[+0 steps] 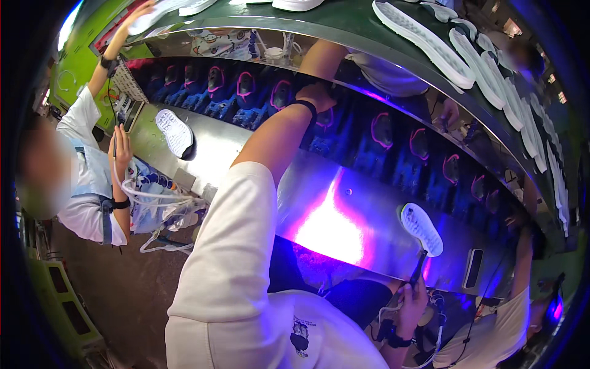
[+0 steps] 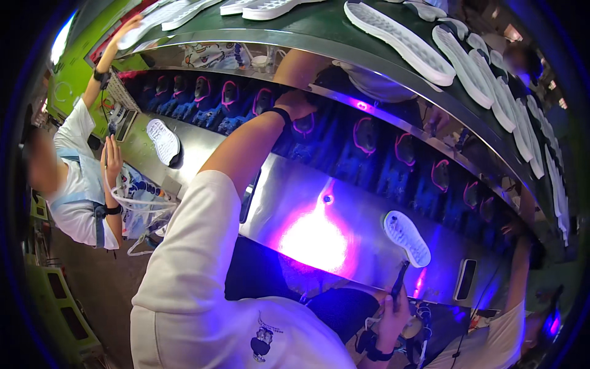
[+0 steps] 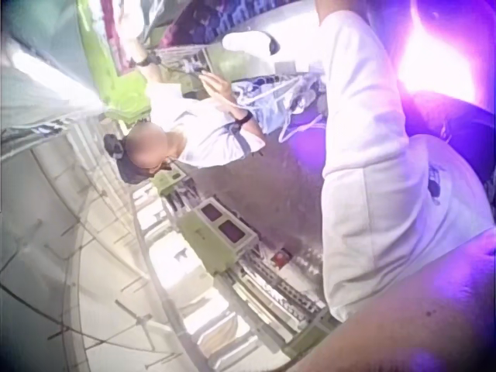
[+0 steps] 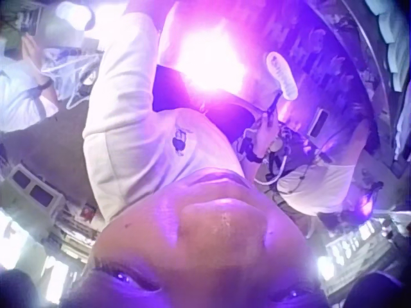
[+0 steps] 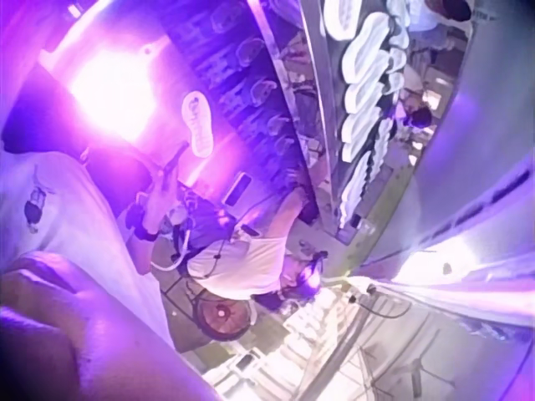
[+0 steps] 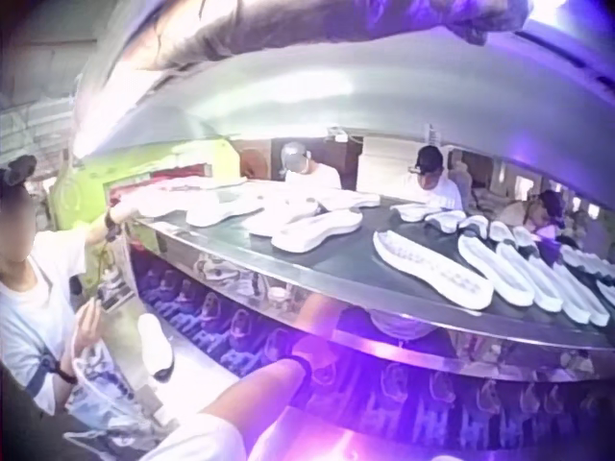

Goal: The recorder is seen using a tool to stitch or finish the upper part of a shoe at an industrial workbench.

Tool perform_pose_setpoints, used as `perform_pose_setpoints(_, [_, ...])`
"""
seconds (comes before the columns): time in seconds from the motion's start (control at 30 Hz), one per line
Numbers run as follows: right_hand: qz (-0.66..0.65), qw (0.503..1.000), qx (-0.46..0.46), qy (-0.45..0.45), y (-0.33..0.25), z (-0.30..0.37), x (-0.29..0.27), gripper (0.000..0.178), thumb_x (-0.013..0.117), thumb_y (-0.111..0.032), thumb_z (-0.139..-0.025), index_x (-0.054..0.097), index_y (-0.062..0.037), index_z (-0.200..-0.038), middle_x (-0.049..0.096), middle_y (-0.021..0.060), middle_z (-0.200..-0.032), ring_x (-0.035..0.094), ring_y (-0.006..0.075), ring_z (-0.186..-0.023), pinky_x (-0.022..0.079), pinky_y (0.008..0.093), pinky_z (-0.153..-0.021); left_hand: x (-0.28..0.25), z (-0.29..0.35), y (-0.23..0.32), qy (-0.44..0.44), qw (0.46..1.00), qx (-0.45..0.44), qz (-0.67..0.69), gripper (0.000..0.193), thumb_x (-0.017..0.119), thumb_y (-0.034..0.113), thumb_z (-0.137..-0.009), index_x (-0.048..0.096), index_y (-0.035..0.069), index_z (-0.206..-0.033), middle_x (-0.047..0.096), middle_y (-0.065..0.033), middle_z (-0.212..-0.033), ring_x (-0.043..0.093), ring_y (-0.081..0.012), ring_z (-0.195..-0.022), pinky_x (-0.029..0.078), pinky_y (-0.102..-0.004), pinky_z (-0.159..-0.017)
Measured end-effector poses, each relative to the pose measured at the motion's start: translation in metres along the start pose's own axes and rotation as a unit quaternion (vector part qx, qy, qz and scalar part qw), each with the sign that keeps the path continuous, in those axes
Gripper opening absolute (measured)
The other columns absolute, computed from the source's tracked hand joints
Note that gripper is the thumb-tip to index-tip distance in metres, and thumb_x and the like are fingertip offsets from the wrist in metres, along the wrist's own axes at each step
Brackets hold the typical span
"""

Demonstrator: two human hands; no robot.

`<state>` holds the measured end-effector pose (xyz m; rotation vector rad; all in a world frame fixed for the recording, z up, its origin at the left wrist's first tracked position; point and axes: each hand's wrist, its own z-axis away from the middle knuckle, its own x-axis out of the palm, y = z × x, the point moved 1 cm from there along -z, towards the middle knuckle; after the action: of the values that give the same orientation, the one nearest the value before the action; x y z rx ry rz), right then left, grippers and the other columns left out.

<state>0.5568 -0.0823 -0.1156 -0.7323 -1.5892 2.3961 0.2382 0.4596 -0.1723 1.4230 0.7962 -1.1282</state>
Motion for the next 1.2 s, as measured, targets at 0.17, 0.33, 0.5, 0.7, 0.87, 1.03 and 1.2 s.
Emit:
perform_pose_setpoints(0.17, [-0.008,0.999,0.017,0.038,0.014,0.001,0.003,0.049,0.053,0.002,-0.096,0.046,-0.0022,-0.145,0.068,0.0072,-0.108,0.057,0.0071,-0.071,0.043,0.0193,-0.055,0.036,-0.028,0.053,0.152,0.972,0.114,-0.135,0.056,0.054,0.049,-0.09,0.059,0.015,-0.134,0.062,-0.0082,-0.135,0.056,-0.0341,-0.128,0.036,-0.0554,-0.109])
perform_pose_setpoints(0.33, [-0.009,0.997,0.033,0.076,0.026,0.002,-0.002,0.044,0.056,0.0,-0.096,0.05,-0.0012,-0.14,0.068,0.0065,-0.106,0.057,0.0068,-0.071,0.042,0.0192,-0.056,0.086,0.011,0.209,0.294,0.947,-0.039,0.127,0.068,0.06,0.04,-0.084,0.046,0.012,-0.145,0.049,-0.0205,-0.145,0.042,-0.0426,-0.136,0.026,-0.0524,-0.117])
perform_pose_setpoints(0.5, [-0.032,0.998,0.019,0.05,0.017,-0.004,0.005,0.038,0.059,-0.003,-0.096,0.056,-0.0009,-0.134,0.067,0.0038,-0.1,0.056,0.0061,-0.071,0.043,0.0194,-0.055,0.112,0.017,0.188,0.232,0.955,-0.099,0.152,0.062,0.069,0.029,-0.078,0.052,0.004,-0.132,0.045,-0.0236,-0.139,0.035,-0.0437,-0.139,0.026,-0.0554,-0.115])
perform_pose_setpoints(0.7, [-0.046,0.998,-0.009,0.034,0.018,-0.009,-0.003,0.039,0.059,-0.002,-0.096,0.058,-0.0016,-0.134,0.068,0.0048,-0.097,0.056,0.0067,-0.067,0.043,0.0204,-0.054,0.111,0.021,0.128,0.287,0.936,-0.002,0.202,0.06,0.07,0.027,-0.072,0.056,0.008,-0.127,0.049,-0.0225,-0.134,0.04,-0.0447,-0.133,0.032,-0.0589,-0.109])
perform_pose_setpoints(0.87, [-0.08,0.995,0.003,0.061,0.017,-0.012,-0.014,0.042,0.059,-0.001,-0.095,0.057,-0.0018,-0.137,0.07,0.0059,-0.1,0.055,0.0066,-0.066,0.044,0.0204,-0.054,0.078,0.036,0.202,0.367,0.914,0.055,-0.162,0.048,0.066,0.027,-0.083,0.06,0.005,-0.126,0.053,-0.0237,-0.137,0.047,-0.0426,-0.131,0.037,-0.0517,-0.11])
perform_pose_setpoints(1.03, [-0.087,0.993,-0.005,0.078,0.038,-0.001,-0.022,0.042,0.06,-0.001,-0.094,0.057,-0.0015,-0.137,0.071,0.0054,-0.099,0.056,0.0058,-0.068,0.046,0.021,-0.056,0.091,0.014,0.262,0.007,0.982,0.139,0.128,0.054,0.065,0.047,-0.086,0.065,0.008,-0.123,0.068,-0.0203,-0.119,0.064,-0.0374,-0.111,0.048,-0.0473,-0.099])
perform_pose_setpoints(1.2, [-0.084,0.993,-0.042,0.073,0.035,0.009,-0.035,0.037,0.064,-0.003,-0.093,0.062,0.0002,-0.13,0.07,0.0034,-0.094,0.057,0.0056,-0.068,0.046,0.0218,-0.056,0.122,-0.01,0.225,-0.032,0.987,0.043,0.154,0.043,0.065,0.033,-0.085,0.065,0.009,-0.12,0.071,-0.0185,-0.104,0.071,-0.0308,-0.094,0.057,-0.0421,-0.08])
